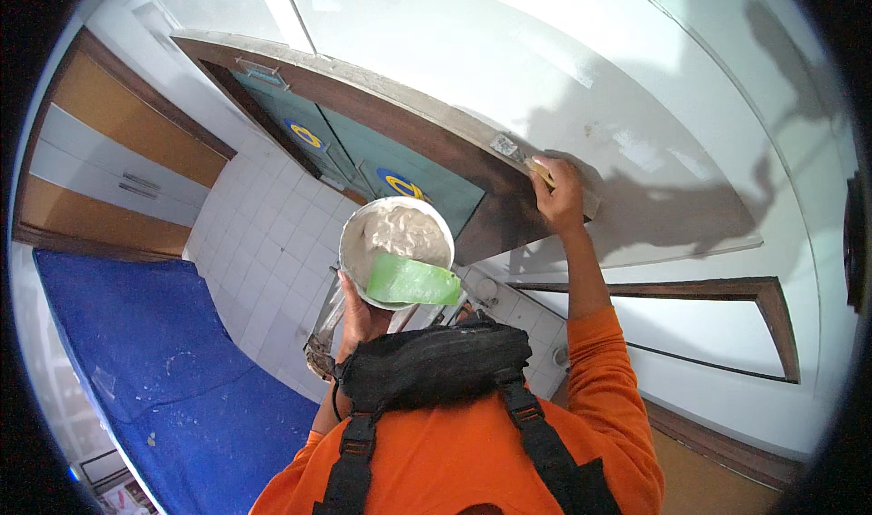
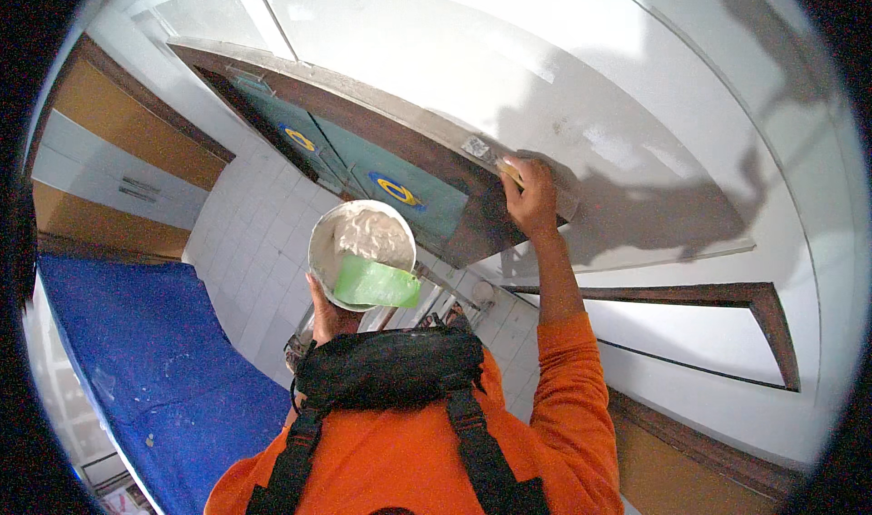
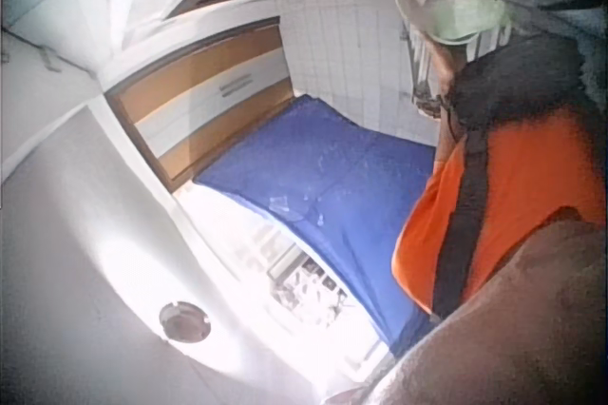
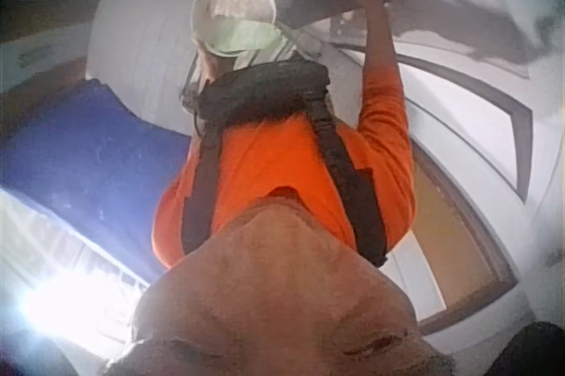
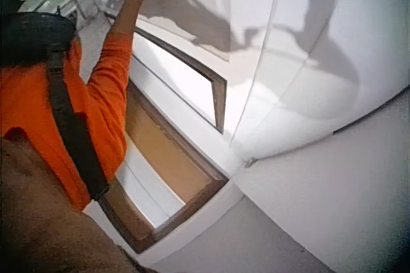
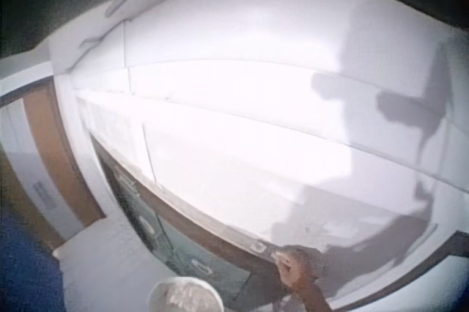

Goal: The person applies patching compound from a container onto a wall using a spatula and a plastic scraper, smoothing the compound over the wall surface while standing on a ladder.

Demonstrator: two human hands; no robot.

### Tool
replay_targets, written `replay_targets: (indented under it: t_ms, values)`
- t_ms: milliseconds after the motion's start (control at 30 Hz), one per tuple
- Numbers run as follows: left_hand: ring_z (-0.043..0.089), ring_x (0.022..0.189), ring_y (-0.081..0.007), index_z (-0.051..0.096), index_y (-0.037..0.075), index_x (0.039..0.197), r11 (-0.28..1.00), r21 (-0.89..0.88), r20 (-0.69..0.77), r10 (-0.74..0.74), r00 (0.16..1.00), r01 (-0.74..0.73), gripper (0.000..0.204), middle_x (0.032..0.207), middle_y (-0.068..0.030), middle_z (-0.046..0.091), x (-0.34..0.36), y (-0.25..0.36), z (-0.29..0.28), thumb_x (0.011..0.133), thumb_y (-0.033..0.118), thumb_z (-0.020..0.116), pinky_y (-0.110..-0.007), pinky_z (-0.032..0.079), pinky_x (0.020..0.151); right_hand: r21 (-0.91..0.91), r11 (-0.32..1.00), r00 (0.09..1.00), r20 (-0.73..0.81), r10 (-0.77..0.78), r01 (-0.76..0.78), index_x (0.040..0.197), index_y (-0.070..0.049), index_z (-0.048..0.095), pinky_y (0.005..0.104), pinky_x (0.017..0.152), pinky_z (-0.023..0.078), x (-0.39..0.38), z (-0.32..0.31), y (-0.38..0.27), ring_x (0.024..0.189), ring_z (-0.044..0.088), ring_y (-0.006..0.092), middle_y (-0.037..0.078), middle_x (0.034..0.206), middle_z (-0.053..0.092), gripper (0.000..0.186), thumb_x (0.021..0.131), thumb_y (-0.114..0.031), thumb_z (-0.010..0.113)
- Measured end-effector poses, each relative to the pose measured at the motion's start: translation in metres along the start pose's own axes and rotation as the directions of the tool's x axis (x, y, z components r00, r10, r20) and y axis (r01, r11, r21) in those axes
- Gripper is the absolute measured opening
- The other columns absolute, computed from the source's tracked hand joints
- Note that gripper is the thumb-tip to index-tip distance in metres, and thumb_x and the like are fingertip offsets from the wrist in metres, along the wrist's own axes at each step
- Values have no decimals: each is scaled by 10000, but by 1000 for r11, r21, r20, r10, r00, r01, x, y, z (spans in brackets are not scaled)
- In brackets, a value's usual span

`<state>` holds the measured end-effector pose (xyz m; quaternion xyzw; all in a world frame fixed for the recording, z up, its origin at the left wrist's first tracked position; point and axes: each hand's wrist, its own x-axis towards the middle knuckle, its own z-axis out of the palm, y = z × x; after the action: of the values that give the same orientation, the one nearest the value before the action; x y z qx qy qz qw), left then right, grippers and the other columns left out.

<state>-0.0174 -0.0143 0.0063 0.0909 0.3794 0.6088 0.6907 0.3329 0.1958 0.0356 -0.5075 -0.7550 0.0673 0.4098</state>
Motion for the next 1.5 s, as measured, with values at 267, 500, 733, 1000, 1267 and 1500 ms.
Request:
replay_targets:
  t_ms: [267,500,733,1000,1267,1500]
  values:
    - [429,1493,-360,281,129,1654,999,-9,-3,-36,999,36,954,1647,-143,399,4,-13,-1,996,817,349,-598,363,1217,-381,920,989,-76,-124,86,1185,-48,735,502,939,492,-20,-1,20,1072,640,396,163,1116,714,304,912,-174,775]
    - [455,1476,-352,271,100,1645,1000,7,36,-23,999,23,910,1627,-156,414,-1,-4,9,1030,767,343,-582,389,1207,198,980,949,310,-52,-12,1281,-113,728,502,1092,480,-39,-35,-103,1234,605,382,168,1354,650,548,781,-261,898]
    - [491,1447,-351,277,60,1627,998,30,9,-60,998,60,849,1599,-179,440,-7,4,16,1068,691,378,-584,455,1155,174,962,832,486,-268,208,1399,-233,674,477,998,563,-94,-34,-161,1170,656,395,214,1433,580,656,778,-112,846]
    - [515,1426,-329,304,53,1620,986,140,40,-101,994,95,836,1593,-174,456,1,8,12,1073,678,398,-527,456,1164,361,922,919,299,-259,142,1157,-100,727,408,831,593,-91,-33,-171,962,710,333,96,1138,731,300,865,-54,775]
    - [419,1503,-353,275,55,1647,983,160,87,-101,991,86,844,1639,-182,414,7,13,27,1076,668,376,-539,354,1234,674,475,805,326,496,-565,1167,-34,632,257,619,510,-92,-41,-150,727,614,73,37,893,695,188,1058,-180,678]
    - [490,1449,-346,367,54,1610,993,94,73,-78,994,71,783,1598,-179,473,11,17,21,1082,631,403,-530,407,1204,786,293,652,176,738,-545,1291,-26,631,276,596,523,-97,-40,-151,684,610,109,65,955,698,291,1009,-57,692]
